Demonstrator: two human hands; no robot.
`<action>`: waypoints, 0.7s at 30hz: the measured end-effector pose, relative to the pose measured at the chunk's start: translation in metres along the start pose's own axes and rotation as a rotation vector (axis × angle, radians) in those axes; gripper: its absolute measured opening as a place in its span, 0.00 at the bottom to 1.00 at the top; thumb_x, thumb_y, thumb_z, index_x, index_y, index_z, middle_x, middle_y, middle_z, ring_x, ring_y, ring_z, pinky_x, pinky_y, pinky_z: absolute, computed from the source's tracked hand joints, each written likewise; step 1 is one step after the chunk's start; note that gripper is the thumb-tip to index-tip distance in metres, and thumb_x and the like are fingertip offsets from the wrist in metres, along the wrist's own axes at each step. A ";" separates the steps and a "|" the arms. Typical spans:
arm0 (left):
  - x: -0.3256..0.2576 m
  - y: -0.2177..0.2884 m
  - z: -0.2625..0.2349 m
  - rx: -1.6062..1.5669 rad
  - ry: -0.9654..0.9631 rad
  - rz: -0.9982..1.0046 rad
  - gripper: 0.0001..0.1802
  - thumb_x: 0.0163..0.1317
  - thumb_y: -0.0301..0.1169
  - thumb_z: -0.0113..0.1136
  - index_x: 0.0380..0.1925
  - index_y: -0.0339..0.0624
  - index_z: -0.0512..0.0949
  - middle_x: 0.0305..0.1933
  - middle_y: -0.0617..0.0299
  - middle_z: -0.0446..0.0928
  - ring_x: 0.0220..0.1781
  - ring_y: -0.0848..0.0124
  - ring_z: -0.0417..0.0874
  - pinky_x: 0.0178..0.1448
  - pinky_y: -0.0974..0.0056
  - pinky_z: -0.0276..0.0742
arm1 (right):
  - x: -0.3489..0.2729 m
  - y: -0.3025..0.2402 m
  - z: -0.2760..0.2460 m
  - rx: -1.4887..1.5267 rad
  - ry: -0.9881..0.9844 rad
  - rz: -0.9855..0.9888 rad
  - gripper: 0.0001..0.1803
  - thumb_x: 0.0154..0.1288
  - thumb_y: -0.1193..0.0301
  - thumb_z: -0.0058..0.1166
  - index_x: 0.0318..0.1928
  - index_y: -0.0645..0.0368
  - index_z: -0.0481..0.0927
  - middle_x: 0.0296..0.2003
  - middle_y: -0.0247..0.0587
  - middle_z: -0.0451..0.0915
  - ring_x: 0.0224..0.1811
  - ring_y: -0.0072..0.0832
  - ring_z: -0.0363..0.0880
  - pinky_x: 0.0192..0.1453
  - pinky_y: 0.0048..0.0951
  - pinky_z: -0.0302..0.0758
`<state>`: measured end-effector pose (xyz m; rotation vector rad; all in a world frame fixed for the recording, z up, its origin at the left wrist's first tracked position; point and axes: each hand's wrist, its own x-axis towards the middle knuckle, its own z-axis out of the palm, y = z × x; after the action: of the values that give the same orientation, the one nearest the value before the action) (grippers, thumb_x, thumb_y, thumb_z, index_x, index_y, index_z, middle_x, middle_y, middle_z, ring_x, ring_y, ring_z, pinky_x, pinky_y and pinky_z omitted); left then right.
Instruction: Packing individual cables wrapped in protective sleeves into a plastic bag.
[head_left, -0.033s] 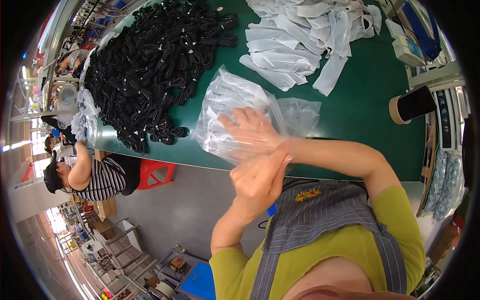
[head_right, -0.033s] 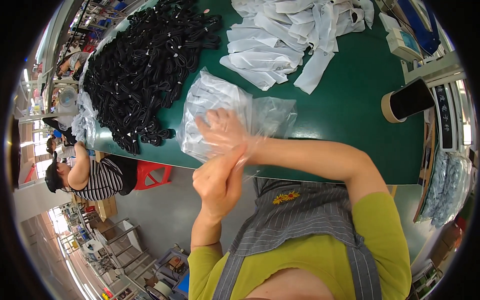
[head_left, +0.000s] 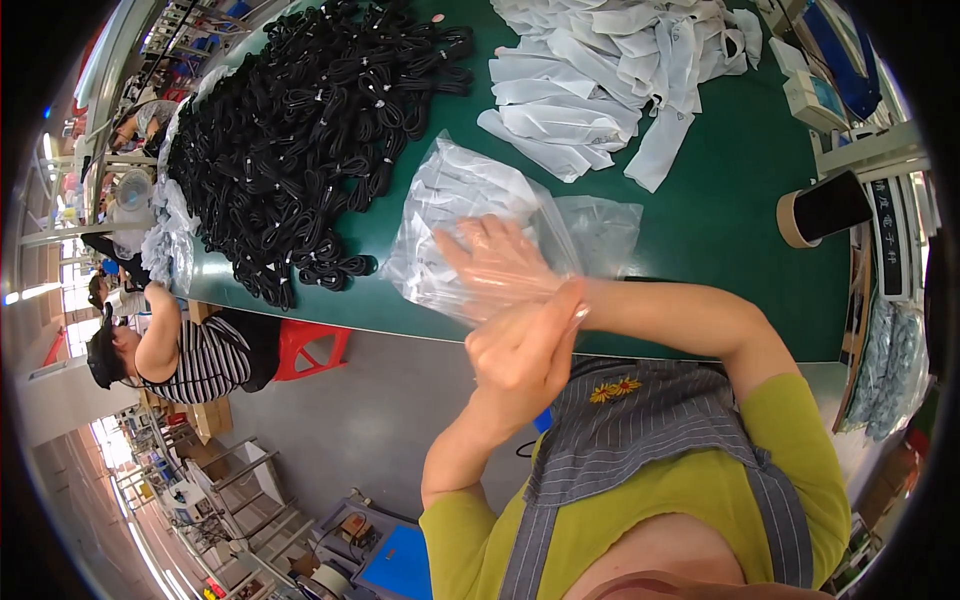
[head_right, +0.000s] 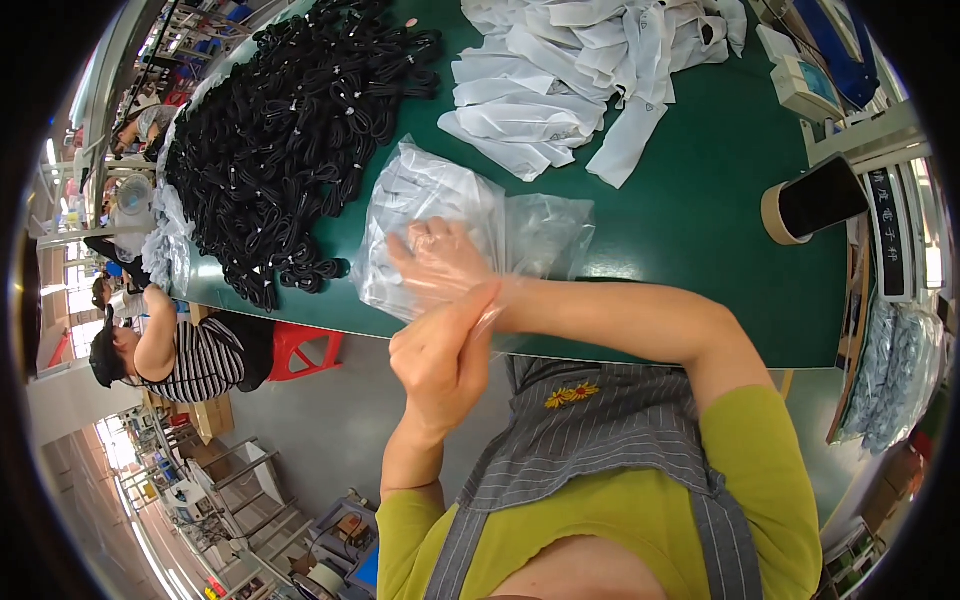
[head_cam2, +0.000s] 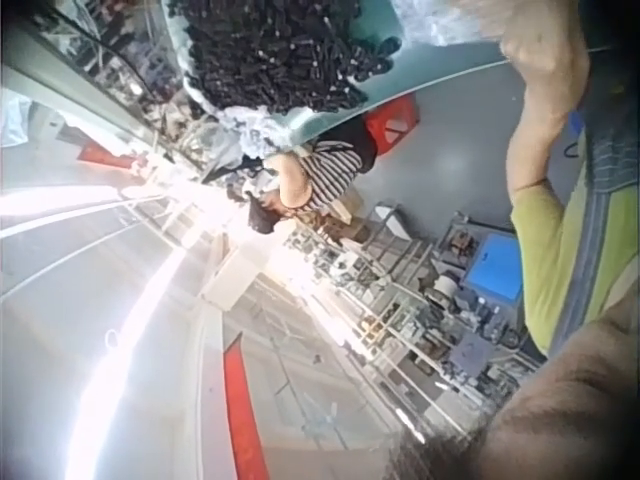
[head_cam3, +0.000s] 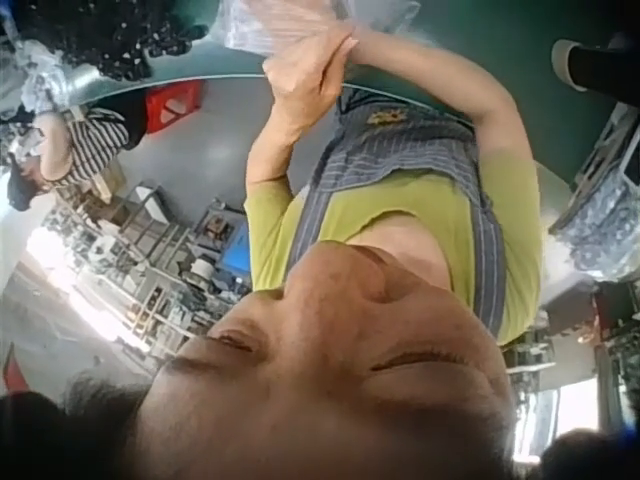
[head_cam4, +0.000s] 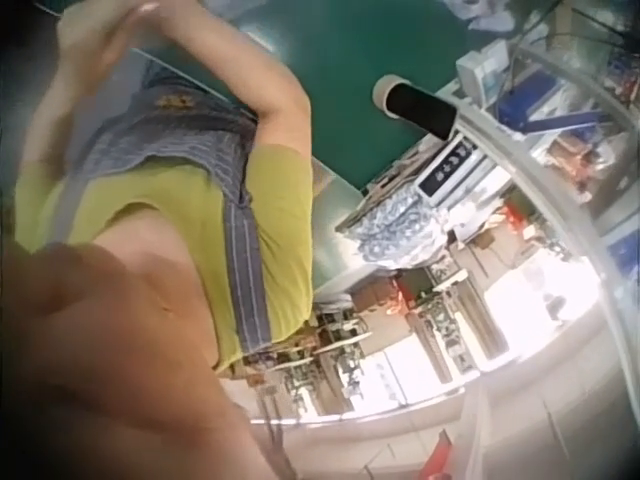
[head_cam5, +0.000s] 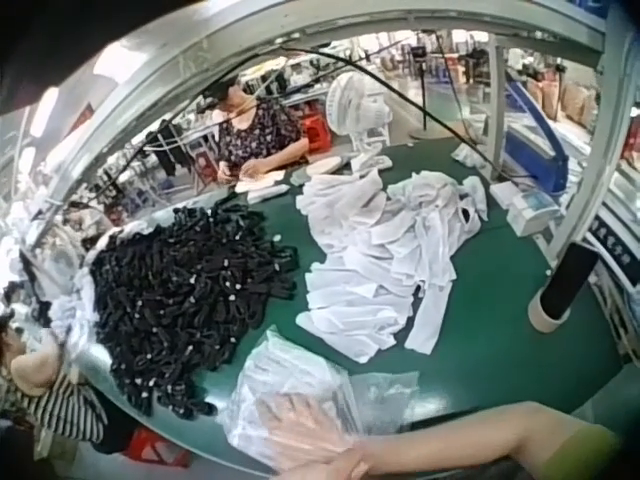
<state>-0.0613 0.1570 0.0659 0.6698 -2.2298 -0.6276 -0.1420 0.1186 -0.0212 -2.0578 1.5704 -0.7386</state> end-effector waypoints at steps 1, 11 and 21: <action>0.002 -0.001 0.006 -0.006 -0.002 0.001 0.16 0.50 0.14 0.63 0.41 0.33 0.83 0.27 0.52 0.80 0.25 0.62 0.82 0.32 0.66 0.75 | 0.004 -0.005 0.001 -0.135 -0.051 0.083 0.46 0.49 0.64 0.65 0.70 0.57 0.62 0.60 0.56 0.67 0.62 0.52 0.65 0.65 0.50 0.65; -0.018 -0.013 0.015 -0.050 -0.018 -0.009 0.15 0.52 0.19 0.66 0.42 0.35 0.82 0.25 0.56 0.78 0.23 0.63 0.79 0.29 0.64 0.74 | -0.017 0.042 0.037 -0.145 0.136 -0.160 0.48 0.47 0.68 0.66 0.71 0.52 0.59 0.67 0.54 0.59 0.62 0.52 0.66 0.60 0.45 0.73; -0.050 -0.125 0.007 0.493 0.053 -0.205 0.21 0.68 0.28 0.51 0.60 0.35 0.72 0.65 0.49 0.69 0.67 0.51 0.68 0.68 0.51 0.62 | -0.031 0.052 0.048 -0.092 0.193 -0.195 0.50 0.52 0.56 0.65 0.73 0.48 0.55 0.70 0.53 0.56 0.62 0.53 0.65 0.62 0.49 0.68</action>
<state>-0.0012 0.0967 -0.0388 1.1563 -2.2973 -0.1432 -0.1552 0.1371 -0.0959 -2.2902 1.5440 -0.9777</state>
